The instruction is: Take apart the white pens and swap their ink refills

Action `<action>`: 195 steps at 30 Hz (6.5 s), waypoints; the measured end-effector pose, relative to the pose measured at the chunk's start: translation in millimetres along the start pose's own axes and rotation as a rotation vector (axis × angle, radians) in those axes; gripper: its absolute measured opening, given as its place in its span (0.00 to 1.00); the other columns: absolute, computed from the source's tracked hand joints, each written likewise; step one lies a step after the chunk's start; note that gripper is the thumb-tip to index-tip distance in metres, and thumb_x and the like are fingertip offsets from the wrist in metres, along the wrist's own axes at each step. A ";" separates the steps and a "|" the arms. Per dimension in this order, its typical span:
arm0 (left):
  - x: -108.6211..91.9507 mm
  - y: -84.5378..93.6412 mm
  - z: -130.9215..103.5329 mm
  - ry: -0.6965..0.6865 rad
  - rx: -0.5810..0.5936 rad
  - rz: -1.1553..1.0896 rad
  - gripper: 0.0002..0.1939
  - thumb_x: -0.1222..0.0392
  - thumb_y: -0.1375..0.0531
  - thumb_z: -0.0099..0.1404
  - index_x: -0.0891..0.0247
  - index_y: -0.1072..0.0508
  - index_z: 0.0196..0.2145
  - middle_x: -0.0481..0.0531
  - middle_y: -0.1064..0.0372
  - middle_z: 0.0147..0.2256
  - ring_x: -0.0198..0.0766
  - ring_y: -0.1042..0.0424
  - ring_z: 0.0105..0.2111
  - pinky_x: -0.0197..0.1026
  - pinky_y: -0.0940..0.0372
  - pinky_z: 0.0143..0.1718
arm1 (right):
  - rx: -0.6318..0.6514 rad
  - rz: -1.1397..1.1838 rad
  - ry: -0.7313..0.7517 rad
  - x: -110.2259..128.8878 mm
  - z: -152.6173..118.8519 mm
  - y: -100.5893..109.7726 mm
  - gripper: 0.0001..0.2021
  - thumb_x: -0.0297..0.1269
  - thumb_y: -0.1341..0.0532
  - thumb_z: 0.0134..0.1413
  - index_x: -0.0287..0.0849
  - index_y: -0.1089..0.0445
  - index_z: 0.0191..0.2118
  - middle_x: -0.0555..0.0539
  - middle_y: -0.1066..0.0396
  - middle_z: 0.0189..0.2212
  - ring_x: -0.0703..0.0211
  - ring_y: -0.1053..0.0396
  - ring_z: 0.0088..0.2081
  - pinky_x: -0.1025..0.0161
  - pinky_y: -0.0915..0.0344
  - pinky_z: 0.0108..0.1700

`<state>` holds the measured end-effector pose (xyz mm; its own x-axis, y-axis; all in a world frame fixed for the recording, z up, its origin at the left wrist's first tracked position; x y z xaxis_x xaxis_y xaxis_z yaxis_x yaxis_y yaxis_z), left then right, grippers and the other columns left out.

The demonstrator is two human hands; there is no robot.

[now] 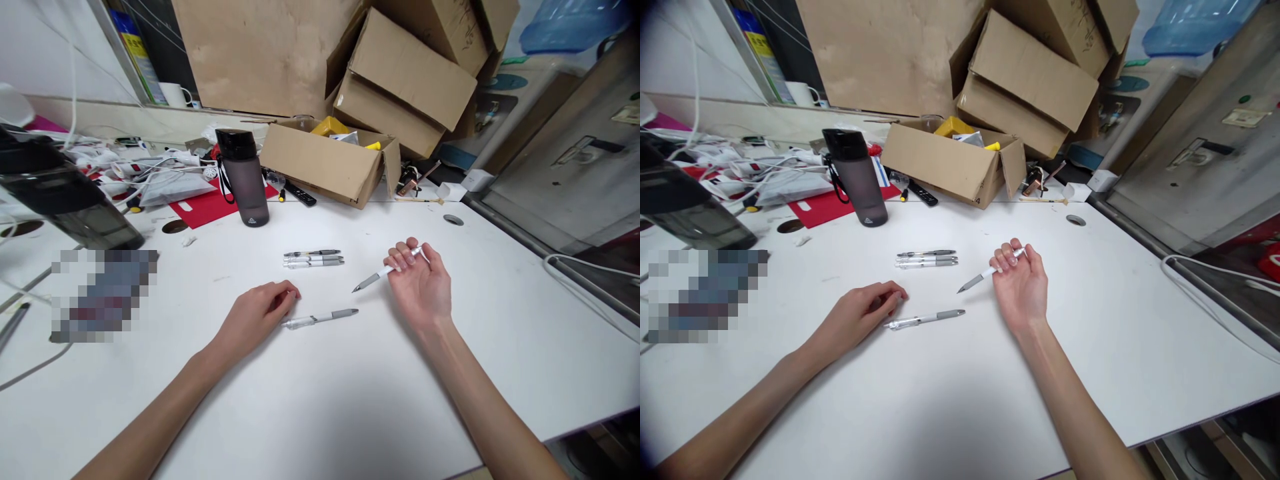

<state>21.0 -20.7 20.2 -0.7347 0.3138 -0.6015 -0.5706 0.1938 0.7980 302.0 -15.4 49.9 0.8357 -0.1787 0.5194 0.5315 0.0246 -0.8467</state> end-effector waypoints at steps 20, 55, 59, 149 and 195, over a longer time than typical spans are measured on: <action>-1.5 0.5 -0.8 0.003 0.003 0.013 0.16 0.50 0.51 0.75 0.54 0.25 0.40 0.45 0.27 0.31 0.40 0.31 0.30 0.40 0.41 0.33 | -0.002 -0.019 0.038 1.5 2.1 3.6 0.08 0.31 0.48 0.67 0.42 0.38 0.33 0.54 0.52 0.27 0.65 0.45 0.26 0.68 0.37 0.29; -2.6 1.2 -0.3 -0.010 0.000 0.013 0.16 0.51 0.50 0.74 0.54 0.24 0.41 0.46 0.26 0.32 0.41 0.30 0.31 0.40 0.41 0.33 | 0.000 -0.128 0.068 3.6 -2.9 -5.2 0.09 0.33 0.48 0.66 0.45 0.39 0.32 0.54 0.53 0.25 0.63 0.47 0.25 0.67 0.36 0.29; -3.0 1.4 -0.7 -0.006 -0.001 -0.002 0.15 0.51 0.50 0.74 0.54 0.24 0.40 0.46 0.27 0.30 0.40 0.31 0.29 0.40 0.41 0.32 | 0.003 -0.174 0.122 10.2 -3.7 -7.6 0.10 0.36 0.48 0.67 0.46 0.39 0.31 0.54 0.52 0.25 0.63 0.46 0.25 0.66 0.36 0.29; 24.8 26.6 3.7 -0.166 0.329 -0.078 0.15 0.52 0.36 0.64 0.52 0.25 0.48 0.47 0.33 0.37 0.37 0.38 0.32 0.38 0.42 0.33 | 0.589 -1.616 -0.317 -16.9 -18.0 13.8 0.07 0.38 0.35 0.57 0.49 0.22 0.41 0.49 0.27 0.42 0.56 0.29 0.42 0.60 0.34 0.45; 26.7 18.0 10.7 0.224 -0.003 -0.878 0.23 0.50 0.37 0.67 0.57 0.31 0.57 0.60 0.39 0.66 0.52 0.24 0.51 0.56 0.28 0.54 | 0.194 -1.546 -0.163 -39.7 -12.4 29.7 0.19 0.48 0.46 0.67 0.57 0.35 0.60 0.46 0.42 0.59 0.54 0.38 0.59 0.52 0.42 0.65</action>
<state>-4.9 1.1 18.9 -0.0885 -0.1340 -0.9870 -0.9601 0.2755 0.0487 282.9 -19.8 2.7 -0.5177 -0.0458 0.8544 0.8531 0.0486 0.5195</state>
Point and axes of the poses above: each hand's wrist, its own z-axis towards the middle knuckle, its own y-axis out of the back of the hand, x = y × z, the point moved 1 cm from there along z, towards the middle knuckle
